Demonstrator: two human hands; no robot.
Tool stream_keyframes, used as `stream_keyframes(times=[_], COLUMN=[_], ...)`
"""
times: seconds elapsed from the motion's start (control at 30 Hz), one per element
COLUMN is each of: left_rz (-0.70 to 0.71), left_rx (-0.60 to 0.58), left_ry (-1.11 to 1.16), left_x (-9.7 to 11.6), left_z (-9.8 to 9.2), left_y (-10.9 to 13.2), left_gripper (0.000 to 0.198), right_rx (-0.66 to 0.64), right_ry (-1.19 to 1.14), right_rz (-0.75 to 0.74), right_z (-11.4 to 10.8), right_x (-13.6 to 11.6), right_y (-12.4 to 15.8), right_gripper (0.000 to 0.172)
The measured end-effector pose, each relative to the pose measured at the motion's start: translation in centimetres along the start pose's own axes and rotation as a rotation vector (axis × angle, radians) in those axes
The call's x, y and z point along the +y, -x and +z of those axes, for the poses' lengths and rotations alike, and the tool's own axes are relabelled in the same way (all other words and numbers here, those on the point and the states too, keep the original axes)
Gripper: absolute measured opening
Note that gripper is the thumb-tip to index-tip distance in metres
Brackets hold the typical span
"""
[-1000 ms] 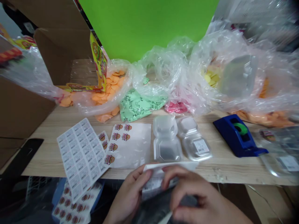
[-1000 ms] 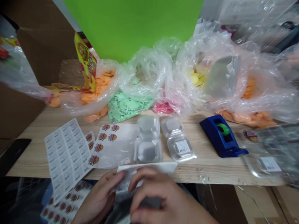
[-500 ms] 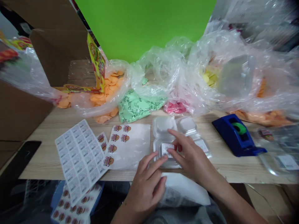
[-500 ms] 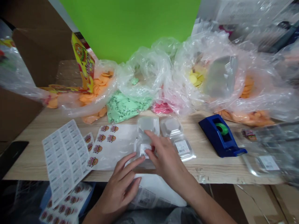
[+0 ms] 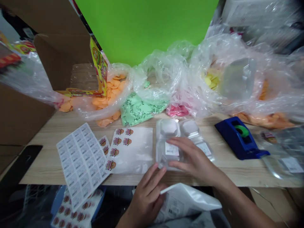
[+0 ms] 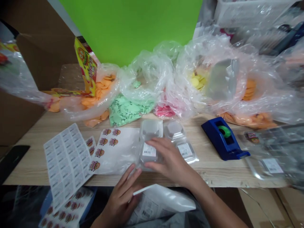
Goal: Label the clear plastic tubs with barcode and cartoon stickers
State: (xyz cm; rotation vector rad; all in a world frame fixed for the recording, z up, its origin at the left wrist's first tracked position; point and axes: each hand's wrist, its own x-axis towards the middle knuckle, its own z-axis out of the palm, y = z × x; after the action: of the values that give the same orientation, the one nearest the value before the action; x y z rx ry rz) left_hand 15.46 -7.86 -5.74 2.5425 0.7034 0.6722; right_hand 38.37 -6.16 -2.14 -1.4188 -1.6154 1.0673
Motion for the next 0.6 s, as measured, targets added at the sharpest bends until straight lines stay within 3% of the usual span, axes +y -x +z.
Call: stream_keyframes(times=[0.13, 0.23, 0.33, 0.4, 0.5, 0.6], left_rz=[-0.041, -0.049, -0.092, -0.152, -0.385, -0.777], left_rx=[-0.044, 0.014, 0.071, 0.104, 0.129, 0.324], left_ry=[-0.045, -0.034, 0.059, 0.261, 0.662, 0.850], left_x=[0.0, 0.1, 0.6, 1.1, 1.8, 1.9], left_z=[0.4, 0.0, -1.2, -2.4, -4.2, -5.4], left_y=[0.2, -0.7, -1.6, -1.7, -1.3, -0.8], left_gripper=[0.025, 0.025, 0.026, 0.024, 0.020, 0.023], right_rx=[-0.009, 0.030, 0.198, 0.246, 0.059, -0.156], right_ry=[-0.173, -0.316, -0.412, -0.373, -0.087, 0.165], right_rz=[0.102, 0.059, -0.041, -0.033, 0.093, 0.148], right_z=[-1.5, -3.6, -6.8, -8.8, -10.2, -9.6], right_x=[-0.4, -0.5, -0.4, 0.1, 2.1, 4.7], right_y=[-2.3, -3.2, -2.1, -0.4, 2.1, 3.3], right_gripper=[0.040, 0.038, 0.050, 0.054, 0.054, 0.053])
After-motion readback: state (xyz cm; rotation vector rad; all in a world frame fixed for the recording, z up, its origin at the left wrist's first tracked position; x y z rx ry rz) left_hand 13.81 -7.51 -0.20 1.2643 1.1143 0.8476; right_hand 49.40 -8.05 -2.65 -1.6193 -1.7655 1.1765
